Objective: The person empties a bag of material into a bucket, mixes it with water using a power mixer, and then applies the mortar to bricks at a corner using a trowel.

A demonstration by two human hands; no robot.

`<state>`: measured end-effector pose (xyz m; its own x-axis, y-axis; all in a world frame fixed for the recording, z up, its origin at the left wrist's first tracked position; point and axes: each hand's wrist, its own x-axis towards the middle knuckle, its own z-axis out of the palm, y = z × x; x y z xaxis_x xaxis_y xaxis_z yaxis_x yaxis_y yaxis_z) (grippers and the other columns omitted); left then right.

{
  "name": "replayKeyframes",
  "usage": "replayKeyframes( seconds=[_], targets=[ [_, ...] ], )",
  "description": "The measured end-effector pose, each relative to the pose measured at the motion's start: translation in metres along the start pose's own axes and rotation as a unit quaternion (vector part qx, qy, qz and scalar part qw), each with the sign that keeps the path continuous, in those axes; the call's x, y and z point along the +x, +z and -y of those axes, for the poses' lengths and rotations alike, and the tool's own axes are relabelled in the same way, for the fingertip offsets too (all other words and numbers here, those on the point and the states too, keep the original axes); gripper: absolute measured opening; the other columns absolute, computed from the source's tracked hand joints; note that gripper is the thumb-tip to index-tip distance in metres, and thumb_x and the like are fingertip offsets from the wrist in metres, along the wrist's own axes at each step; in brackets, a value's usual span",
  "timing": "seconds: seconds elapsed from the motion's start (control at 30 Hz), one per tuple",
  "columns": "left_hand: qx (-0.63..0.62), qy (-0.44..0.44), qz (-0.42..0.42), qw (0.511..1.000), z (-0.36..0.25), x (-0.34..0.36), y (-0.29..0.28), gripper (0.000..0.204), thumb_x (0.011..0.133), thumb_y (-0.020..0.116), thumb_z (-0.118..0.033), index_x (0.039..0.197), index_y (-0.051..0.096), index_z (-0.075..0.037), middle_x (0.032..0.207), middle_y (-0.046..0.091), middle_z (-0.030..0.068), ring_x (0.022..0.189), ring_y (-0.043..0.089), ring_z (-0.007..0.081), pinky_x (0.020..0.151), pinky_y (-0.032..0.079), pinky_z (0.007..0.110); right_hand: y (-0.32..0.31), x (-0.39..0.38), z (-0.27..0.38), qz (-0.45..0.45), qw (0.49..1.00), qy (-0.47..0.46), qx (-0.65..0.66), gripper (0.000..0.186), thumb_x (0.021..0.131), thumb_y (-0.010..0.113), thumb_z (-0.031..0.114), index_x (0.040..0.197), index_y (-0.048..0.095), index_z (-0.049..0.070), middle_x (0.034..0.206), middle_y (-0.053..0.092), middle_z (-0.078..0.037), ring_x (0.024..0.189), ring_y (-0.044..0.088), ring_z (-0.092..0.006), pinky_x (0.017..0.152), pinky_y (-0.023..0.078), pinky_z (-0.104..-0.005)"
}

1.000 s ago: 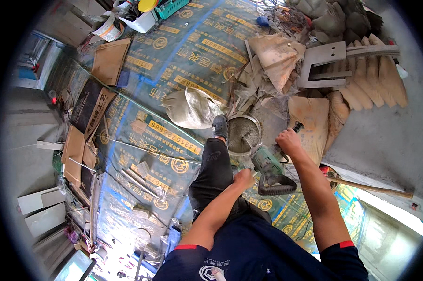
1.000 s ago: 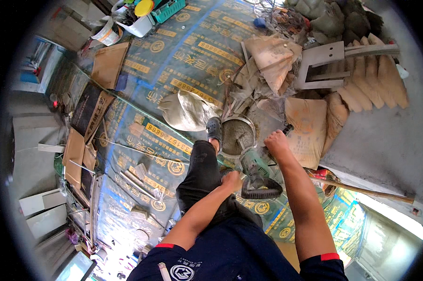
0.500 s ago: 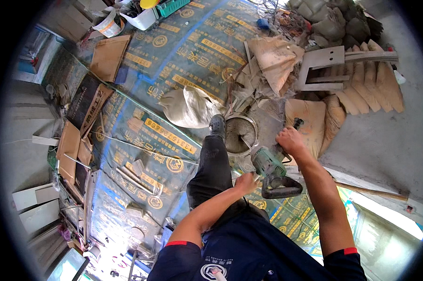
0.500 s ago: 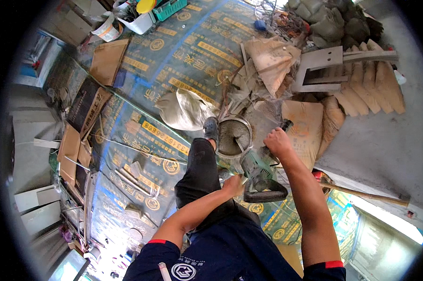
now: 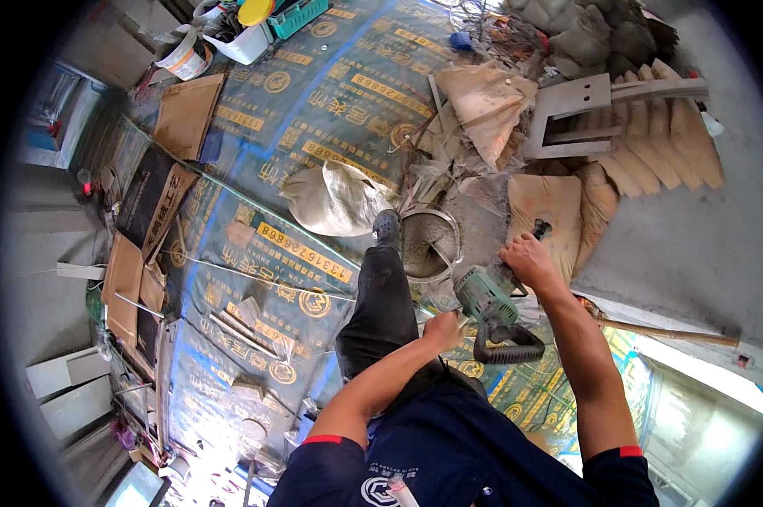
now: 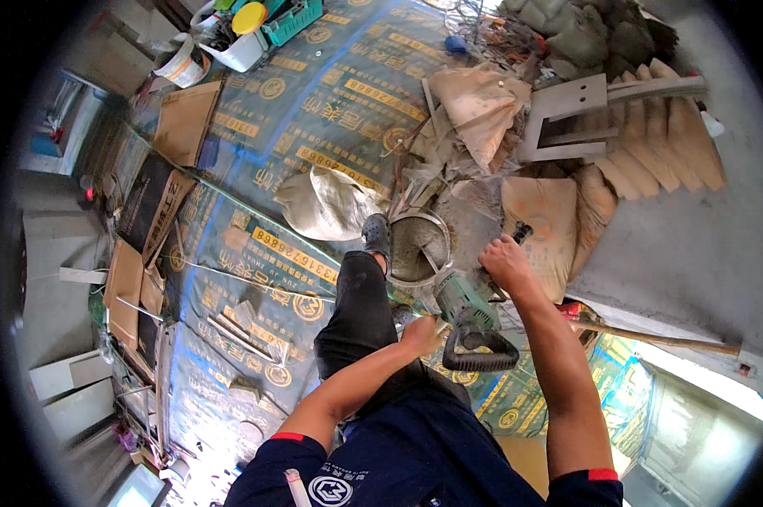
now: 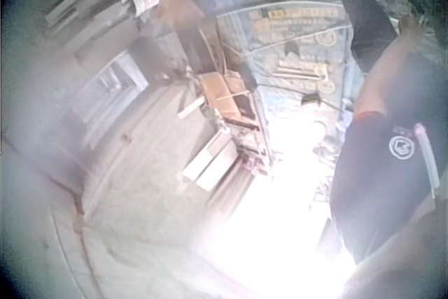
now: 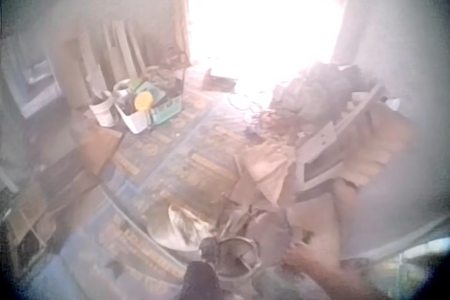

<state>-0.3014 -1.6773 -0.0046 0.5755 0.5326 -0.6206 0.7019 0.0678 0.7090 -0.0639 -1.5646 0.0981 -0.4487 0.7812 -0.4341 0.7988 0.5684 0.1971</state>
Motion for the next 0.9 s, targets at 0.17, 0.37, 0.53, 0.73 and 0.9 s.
replayKeyframes(
  seconds=[0.17, 0.37, 0.53, 0.73, 0.9],
  targets=[
    [0.105, -0.001, 0.044, 0.993, 0.013, 0.021, -0.004, 0.031, 0.078, 0.064, -0.017, 0.103, 0.064, 0.0, 0.094, 0.067, 0.0219, 0.088, 0.065, 0.0372, 0.075, 0.052, 0.05, 0.051, -0.018, 0.011, -0.008, 0.995, 0.06, 0.073, 0.008, 0.079, 0.056, 0.014, 0.08, 0.064, 0.016, 0.083, 0.063, -0.004, 0.09, 0.061, -0.0207, 0.086, 0.042, -0.0361],
    [0.169, 0.022, 0.04, 0.985, 0.042, 0.017, -0.002, 0.031, 0.076, 0.064, -0.016, 0.104, 0.065, -0.004, 0.098, 0.067, 0.0187, 0.089, 0.066, 0.034, 0.075, 0.052, 0.049, 0.093, -0.06, 0.063, -0.027, 0.976, 0.145, 0.163, 0.007, 0.077, 0.057, 0.011, 0.082, 0.062, 0.014, 0.082, 0.062, -0.006, 0.087, 0.061, -0.0242, 0.084, 0.042, -0.0393],
    [0.208, 0.048, 0.091, 0.973, 0.036, 0.01, -0.025, 0.031, 0.076, 0.064, -0.018, 0.106, 0.066, -0.009, 0.093, 0.069, 0.0142, 0.086, 0.066, 0.0338, 0.072, 0.052, 0.048, 0.114, -0.091, 0.093, -0.022, 0.947, 0.226, 0.225, 0.011, 0.075, 0.058, 0.009, 0.085, 0.062, 0.014, 0.083, 0.062, -0.005, 0.085, 0.06, -0.0251, 0.082, 0.041, -0.0404],
    [0.241, 0.059, 0.093, 0.964, 0.037, 0.002, -0.034, 0.032, 0.077, 0.065, -0.021, 0.108, 0.066, -0.013, 0.091, 0.069, 0.0128, 0.084, 0.066, 0.0337, 0.071, 0.052, 0.049, 0.148, -0.113, 0.133, -0.057, 0.919, 0.29, 0.259, 0.014, 0.072, 0.062, 0.011, 0.084, 0.061, 0.018, 0.081, 0.059, -0.004, 0.086, 0.06, -0.024, 0.079, 0.04, -0.0404],
    [0.267, 0.039, 0.121, 0.955, 0.044, -0.001, -0.042, 0.033, 0.077, 0.065, -0.023, 0.108, 0.066, -0.013, 0.091, 0.069, 0.0141, 0.085, 0.067, 0.0348, 0.073, 0.052, 0.049, 0.157, -0.116, 0.167, -0.059, 0.906, 0.327, 0.262, 0.014, 0.071, 0.062, 0.013, 0.084, 0.062, 0.019, 0.081, 0.059, -0.003, 0.085, 0.06, -0.0234, 0.077, 0.04, -0.0403]
  ],
)
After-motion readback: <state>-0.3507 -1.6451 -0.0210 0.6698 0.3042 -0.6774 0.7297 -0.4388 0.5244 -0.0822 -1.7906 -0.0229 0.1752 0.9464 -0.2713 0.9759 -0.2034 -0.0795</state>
